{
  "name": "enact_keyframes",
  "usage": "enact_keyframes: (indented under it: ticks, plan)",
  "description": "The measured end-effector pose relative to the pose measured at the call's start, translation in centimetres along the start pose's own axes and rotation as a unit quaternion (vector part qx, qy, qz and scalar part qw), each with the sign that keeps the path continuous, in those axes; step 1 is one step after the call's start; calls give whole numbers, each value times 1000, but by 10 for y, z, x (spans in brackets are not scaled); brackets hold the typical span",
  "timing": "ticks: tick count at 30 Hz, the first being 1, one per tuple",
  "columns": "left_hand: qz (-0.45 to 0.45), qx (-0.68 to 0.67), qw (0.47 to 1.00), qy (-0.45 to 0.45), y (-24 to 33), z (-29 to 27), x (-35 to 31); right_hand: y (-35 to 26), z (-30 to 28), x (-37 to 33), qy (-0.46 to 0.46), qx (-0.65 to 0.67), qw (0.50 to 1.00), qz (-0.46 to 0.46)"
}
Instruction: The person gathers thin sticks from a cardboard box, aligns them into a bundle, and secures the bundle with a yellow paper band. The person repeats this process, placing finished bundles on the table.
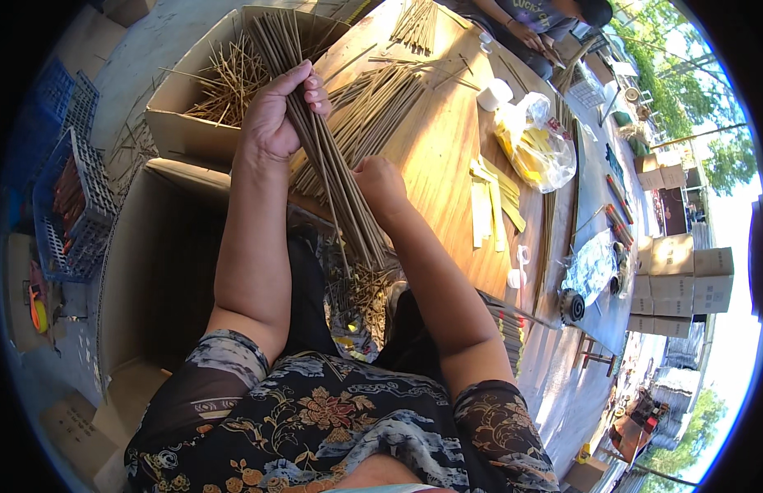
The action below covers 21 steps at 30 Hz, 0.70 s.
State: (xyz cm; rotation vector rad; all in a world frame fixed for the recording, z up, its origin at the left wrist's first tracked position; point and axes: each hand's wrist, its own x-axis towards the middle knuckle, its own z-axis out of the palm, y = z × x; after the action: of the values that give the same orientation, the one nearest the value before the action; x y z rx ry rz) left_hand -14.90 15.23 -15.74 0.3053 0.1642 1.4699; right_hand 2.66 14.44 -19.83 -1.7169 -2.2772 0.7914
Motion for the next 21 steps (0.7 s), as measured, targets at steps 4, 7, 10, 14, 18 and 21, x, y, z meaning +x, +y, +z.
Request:
enact_keyframes:
  ticks: [4,7,10,14,18,21]
  plan:
    - [1,-6,1000,-3,2,-1,0,4,-4,1,-27,85,996,16]
    - [-15,-13,1000,-4,1,-2,0,14,-1,3,-36,177,982,64]
    - [-17,-12,1000,-5,2,-1,-1,21,-7,-3,-46,341,934,93]
    - [-22,-4,1000,-7,0,-3,1,19,-25,-20,-16,439,893,98]
    - [-41,19,999,-3,-6,-3,3,30,-29,-25,18,468,876,114]
    - [-52,26,998,-3,-10,-3,4,38,-31,-19,56,467,874,122]
